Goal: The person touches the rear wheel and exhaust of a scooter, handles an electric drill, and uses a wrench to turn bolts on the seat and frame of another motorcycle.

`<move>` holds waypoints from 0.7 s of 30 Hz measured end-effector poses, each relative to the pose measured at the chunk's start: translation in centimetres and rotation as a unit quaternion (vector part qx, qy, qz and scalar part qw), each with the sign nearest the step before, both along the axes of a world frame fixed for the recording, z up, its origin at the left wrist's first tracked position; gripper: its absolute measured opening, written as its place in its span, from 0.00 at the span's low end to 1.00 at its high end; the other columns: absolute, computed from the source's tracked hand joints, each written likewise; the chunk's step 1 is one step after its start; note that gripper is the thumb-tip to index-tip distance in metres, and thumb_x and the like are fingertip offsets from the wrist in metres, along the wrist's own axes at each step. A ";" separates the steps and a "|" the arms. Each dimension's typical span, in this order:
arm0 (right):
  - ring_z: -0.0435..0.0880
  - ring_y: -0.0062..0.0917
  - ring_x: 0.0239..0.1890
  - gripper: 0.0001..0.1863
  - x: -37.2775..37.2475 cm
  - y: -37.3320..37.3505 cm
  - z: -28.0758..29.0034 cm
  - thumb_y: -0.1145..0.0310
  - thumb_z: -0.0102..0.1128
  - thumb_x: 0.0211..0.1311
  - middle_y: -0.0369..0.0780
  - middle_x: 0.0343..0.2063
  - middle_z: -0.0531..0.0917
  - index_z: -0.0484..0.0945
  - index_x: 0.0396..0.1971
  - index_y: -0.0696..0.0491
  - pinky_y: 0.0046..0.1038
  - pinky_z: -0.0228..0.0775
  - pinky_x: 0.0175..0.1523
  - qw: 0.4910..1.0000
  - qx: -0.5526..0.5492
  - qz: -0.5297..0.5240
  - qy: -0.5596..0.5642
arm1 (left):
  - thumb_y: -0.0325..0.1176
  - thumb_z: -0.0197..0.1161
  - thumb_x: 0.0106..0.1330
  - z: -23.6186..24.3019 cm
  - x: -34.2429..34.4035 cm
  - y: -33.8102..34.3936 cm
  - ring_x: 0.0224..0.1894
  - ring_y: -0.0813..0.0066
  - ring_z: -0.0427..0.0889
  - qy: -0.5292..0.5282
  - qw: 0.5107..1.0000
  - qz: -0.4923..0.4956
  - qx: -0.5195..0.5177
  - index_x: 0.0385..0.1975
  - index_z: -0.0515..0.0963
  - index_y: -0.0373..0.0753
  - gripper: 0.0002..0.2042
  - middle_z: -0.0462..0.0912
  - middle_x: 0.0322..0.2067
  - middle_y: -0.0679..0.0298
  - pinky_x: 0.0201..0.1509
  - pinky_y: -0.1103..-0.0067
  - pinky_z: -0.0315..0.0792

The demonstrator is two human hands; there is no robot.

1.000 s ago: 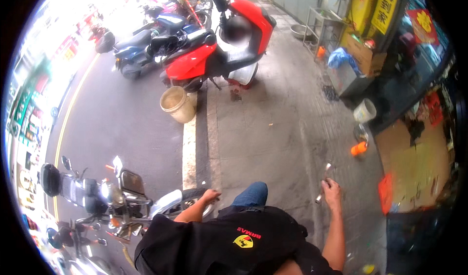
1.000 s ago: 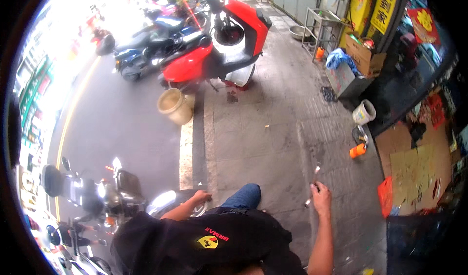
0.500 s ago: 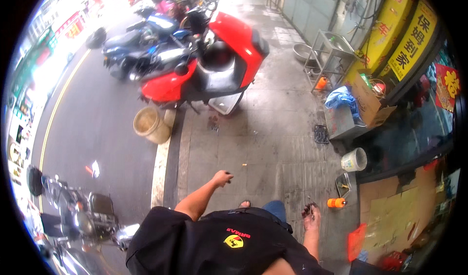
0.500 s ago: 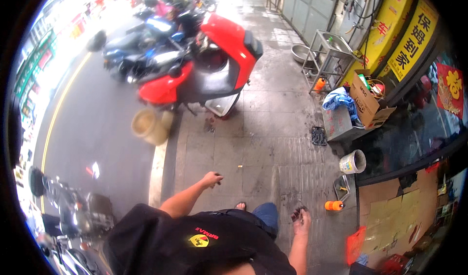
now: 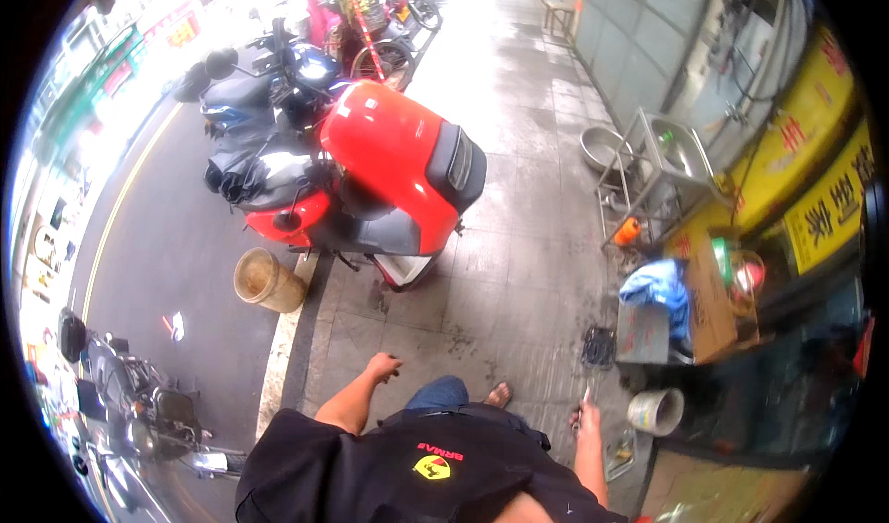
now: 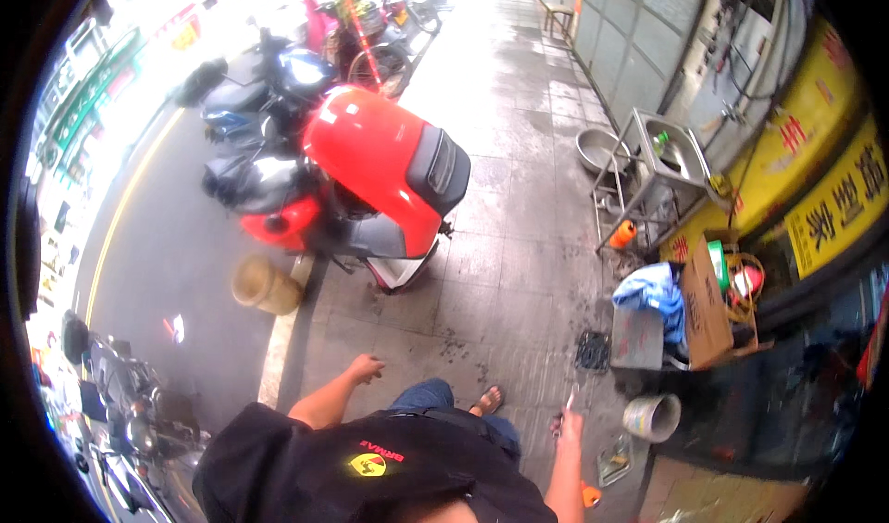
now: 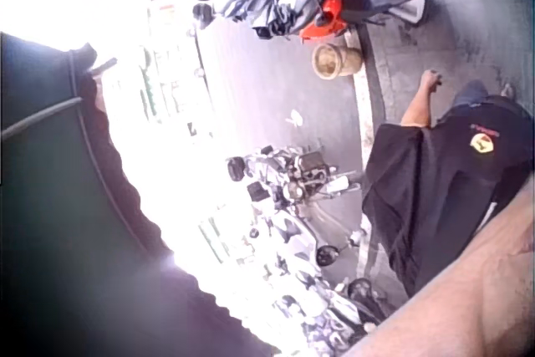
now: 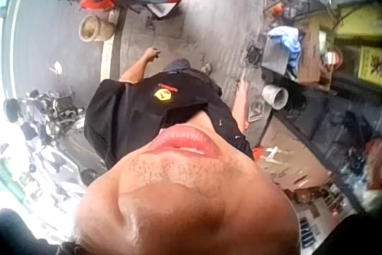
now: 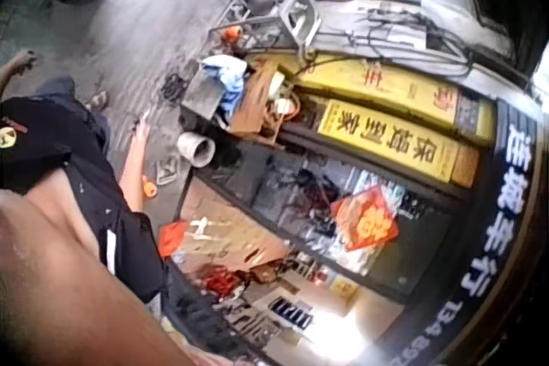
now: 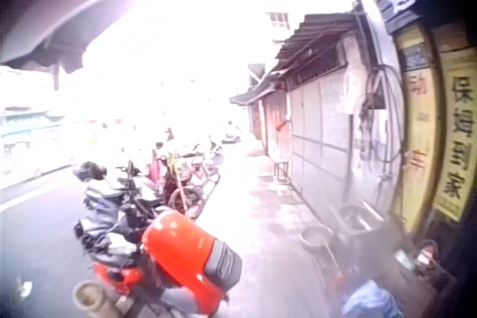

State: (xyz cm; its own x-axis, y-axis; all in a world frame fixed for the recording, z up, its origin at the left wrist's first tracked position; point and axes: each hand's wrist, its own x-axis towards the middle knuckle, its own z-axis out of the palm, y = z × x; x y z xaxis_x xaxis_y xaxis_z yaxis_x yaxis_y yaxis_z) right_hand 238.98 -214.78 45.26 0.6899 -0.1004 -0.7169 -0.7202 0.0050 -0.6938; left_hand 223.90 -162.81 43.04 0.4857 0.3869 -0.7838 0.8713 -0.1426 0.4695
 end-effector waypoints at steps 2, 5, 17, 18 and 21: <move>0.69 0.19 0.11 0.09 10.2 6.0 6.6 0.64 0.51 0.58 0.35 0.17 0.71 0.70 0.30 0.55 0.21 0.62 0.14 0.990 0.018 0.114 -0.077 | 0.39 0.56 0.55 -0.7 -1.3 2.6 0.14 0.72 0.73 -0.019 0.995 0.091 -0.028 0.40 0.75 0.34 0.17 0.82 0.26 0.56 0.17 0.75 0.71; 0.67 0.15 0.11 0.11 23.2 12.4 12.4 0.63 0.50 0.59 0.34 0.16 0.71 0.71 0.35 0.55 0.19 0.60 0.14 0.961 -0.041 0.222 -0.160 | 0.39 0.55 0.56 -0.6 1.0 3.5 0.14 0.71 0.73 -0.019 0.996 0.084 -0.005 0.39 0.75 0.33 0.16 0.82 0.26 0.56 0.17 0.75 0.69; 0.75 0.49 0.43 0.27 44.9 12.0 1.4 0.51 0.50 0.54 0.57 0.34 0.77 0.76 0.36 0.64 0.39 0.66 0.46 0.775 -0.427 0.461 -0.065 | 0.36 0.61 0.47 -4.5 25.1 5.3 0.26 0.63 0.80 -0.112 0.942 -0.308 0.071 0.30 0.77 0.38 0.12 0.81 0.25 0.59 0.29 0.73 0.72; 0.76 0.48 0.43 0.26 46.8 11.8 1.5 0.52 0.50 0.54 0.57 0.34 0.77 0.76 0.35 0.64 0.39 0.66 0.46 0.786 -0.423 0.451 -0.027 | 0.36 0.61 0.47 -4.1 28.7 6.2 0.26 0.63 0.80 -0.033 0.993 -0.111 -0.034 0.30 0.77 0.38 0.12 0.81 0.25 0.59 0.28 0.73 0.72; 0.76 0.47 0.42 0.24 53.8 13.8 -0.2 0.54 0.50 0.53 0.56 0.34 0.78 0.76 0.34 0.63 0.39 0.67 0.45 0.794 -0.406 0.451 0.037 | 0.36 0.60 0.47 -1.3 39.9 9.8 0.26 0.64 0.80 0.046 0.984 0.135 -0.102 0.30 0.77 0.38 0.12 0.80 0.24 0.58 0.28 0.73 0.72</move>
State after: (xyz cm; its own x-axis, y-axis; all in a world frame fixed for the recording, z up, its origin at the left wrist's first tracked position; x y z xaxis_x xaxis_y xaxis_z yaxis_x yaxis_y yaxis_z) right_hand 292.76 -200.94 45.09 0.7030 -0.0388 -0.7102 -0.2155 -0.9632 -0.1608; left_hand 263.84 -153.01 41.70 0.3092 0.3217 -0.8949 0.9050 0.1895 0.3808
